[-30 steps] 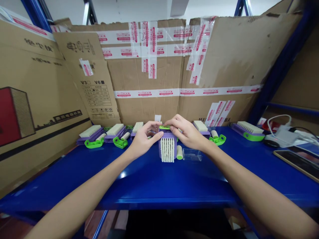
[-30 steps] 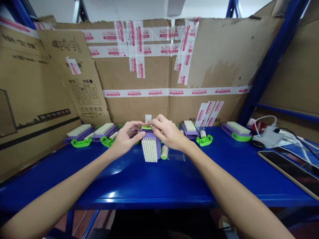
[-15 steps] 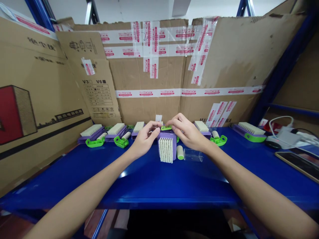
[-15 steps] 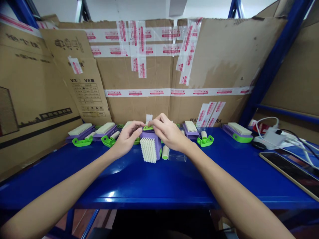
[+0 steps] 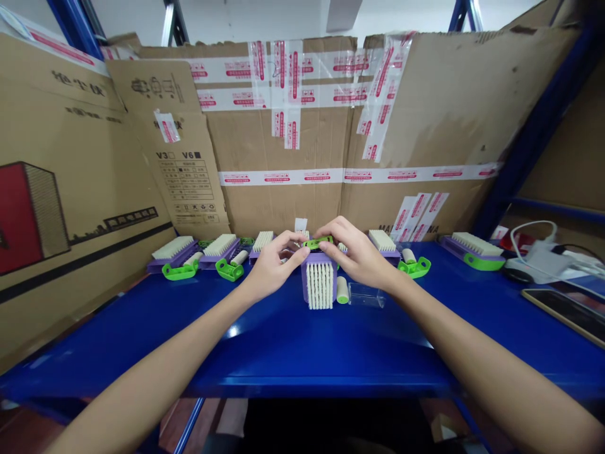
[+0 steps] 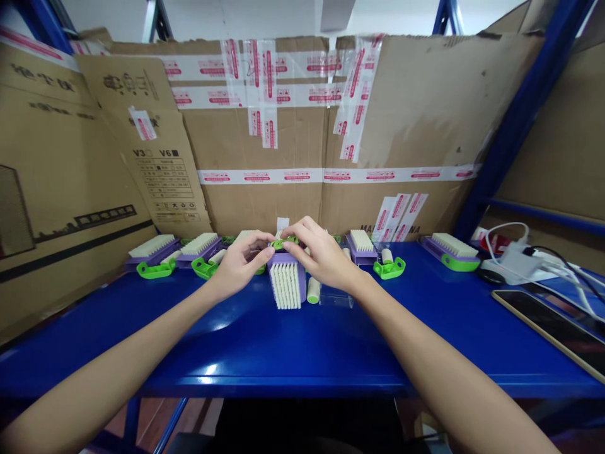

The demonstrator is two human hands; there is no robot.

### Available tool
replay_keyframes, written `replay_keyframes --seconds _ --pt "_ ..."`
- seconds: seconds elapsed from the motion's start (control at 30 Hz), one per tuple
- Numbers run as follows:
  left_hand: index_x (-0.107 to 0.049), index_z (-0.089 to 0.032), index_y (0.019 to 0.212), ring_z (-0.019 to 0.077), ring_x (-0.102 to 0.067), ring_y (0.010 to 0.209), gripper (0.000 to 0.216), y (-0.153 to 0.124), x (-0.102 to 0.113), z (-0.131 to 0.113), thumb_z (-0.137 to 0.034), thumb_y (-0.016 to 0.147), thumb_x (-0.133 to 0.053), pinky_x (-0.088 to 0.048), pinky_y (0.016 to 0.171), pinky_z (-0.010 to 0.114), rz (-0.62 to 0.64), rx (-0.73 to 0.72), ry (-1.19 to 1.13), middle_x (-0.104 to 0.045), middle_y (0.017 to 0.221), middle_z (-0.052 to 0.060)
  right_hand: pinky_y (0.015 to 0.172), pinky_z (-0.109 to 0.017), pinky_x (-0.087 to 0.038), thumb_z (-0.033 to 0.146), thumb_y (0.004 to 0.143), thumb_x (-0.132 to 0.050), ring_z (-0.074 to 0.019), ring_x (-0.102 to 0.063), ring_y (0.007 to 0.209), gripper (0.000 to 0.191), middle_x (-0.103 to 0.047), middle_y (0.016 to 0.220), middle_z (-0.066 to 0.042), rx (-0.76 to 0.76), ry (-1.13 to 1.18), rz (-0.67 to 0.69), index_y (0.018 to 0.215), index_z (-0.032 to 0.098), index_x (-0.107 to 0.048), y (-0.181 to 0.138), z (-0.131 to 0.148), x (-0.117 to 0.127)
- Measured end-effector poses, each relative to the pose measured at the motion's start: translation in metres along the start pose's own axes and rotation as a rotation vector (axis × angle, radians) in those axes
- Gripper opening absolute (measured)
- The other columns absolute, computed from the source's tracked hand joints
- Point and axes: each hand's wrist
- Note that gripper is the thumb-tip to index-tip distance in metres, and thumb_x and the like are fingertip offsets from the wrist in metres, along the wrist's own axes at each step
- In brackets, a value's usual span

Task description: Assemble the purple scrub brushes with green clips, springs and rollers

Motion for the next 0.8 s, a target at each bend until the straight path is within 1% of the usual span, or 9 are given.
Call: replay_keyframes --seconds 0.13,0.3,0.4,0.53,0.67,0.8 --pt "-0.069 -0.021 0.111 0.0178 -0.070 0.088 0.026 -0.0005 0.0007 -0.0038 -0.043 0.099 -0.073 -0.058 0.078 0.031 0.004 -0.038 0.017 -0.074 0.105 0.006 0.090 -0.043 -0.053 0.034 0.110 -0.061 -0.0249 -0.063 0.101 0.015 -0.069 0.112 -0.009 -0.001 0.025 -0.007 0.120 0.025 -0.065 0.0002 0.0010 -0.0007" --pt "-0.069 -0.021 0.110 0.0178 -0.069 0.090 0.026 -0.0019 0.0004 -0.0071 -0.042 0.095 -0.076 -0.057 0.077 0.030 0.010 -0.068 0.028 -0.073 0.108 0.005 0.088 -0.041 -0.054 0.034 0.106 -0.067 -0.0232 -0.065 0.097 0.017 -0.071 0.111 -0.007 -0.056 0.104 -0.032 0.121 0.025 -0.065 0.0006 0.0014 -0.0024" --pt "-0.068 -0.021 0.109 0.0176 -0.068 0.090 0.024 -0.0027 -0.0008 -0.0075 -0.041 0.097 -0.075 -0.056 0.077 0.030 -0.017 -0.063 0.038 -0.072 0.107 0.005 0.088 -0.040 -0.054 0.033 0.104 -0.070 -0.0223 -0.065 0.097 0.018 -0.072 0.110 -0.006 -0.089 0.155 -0.036 0.119 0.024 -0.066 0.0008 0.0004 -0.0034" --pt "-0.068 -0.021 0.108 0.0167 -0.068 0.087 0.020 -0.0034 -0.0019 -0.0081 -0.037 0.098 -0.073 -0.057 0.080 0.031 -0.044 -0.062 0.047 -0.072 0.104 0.005 0.087 -0.039 -0.054 0.034 0.104 -0.070 -0.0216 -0.065 0.096 0.014 -0.074 0.111 -0.006 -0.098 0.179 -0.021 0.113 0.024 -0.068 0.0011 -0.0003 -0.0037" --pt "-0.068 -0.021 0.109 0.0164 -0.068 0.086 0.020 -0.0036 -0.0028 -0.0084 -0.035 0.097 -0.074 -0.056 0.081 0.032 -0.047 -0.049 0.029 -0.072 0.107 0.005 0.087 -0.038 -0.053 0.032 0.104 -0.071 -0.0207 -0.065 0.096 0.013 -0.073 0.109 -0.005 -0.107 0.190 -0.026 0.112 0.023 -0.068 0.0015 0.0013 -0.0030" --pt "-0.070 -0.020 0.107 0.0176 -0.067 0.088 0.020 -0.0030 -0.0046 -0.0083 -0.035 0.096 -0.075 -0.055 0.081 0.031 -0.059 -0.024 0.002 -0.073 0.105 0.005 0.085 -0.037 -0.053 0.031 0.104 -0.070 -0.0201 -0.064 0.093 0.011 -0.073 0.108 -0.005 -0.098 0.175 -0.018 0.112 0.023 -0.069 0.0018 0.0018 -0.0019"
Point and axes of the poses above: each hand's wrist, its own y-axis towards the middle knuckle, its own x-axis out of the back of the hand, z = x × y
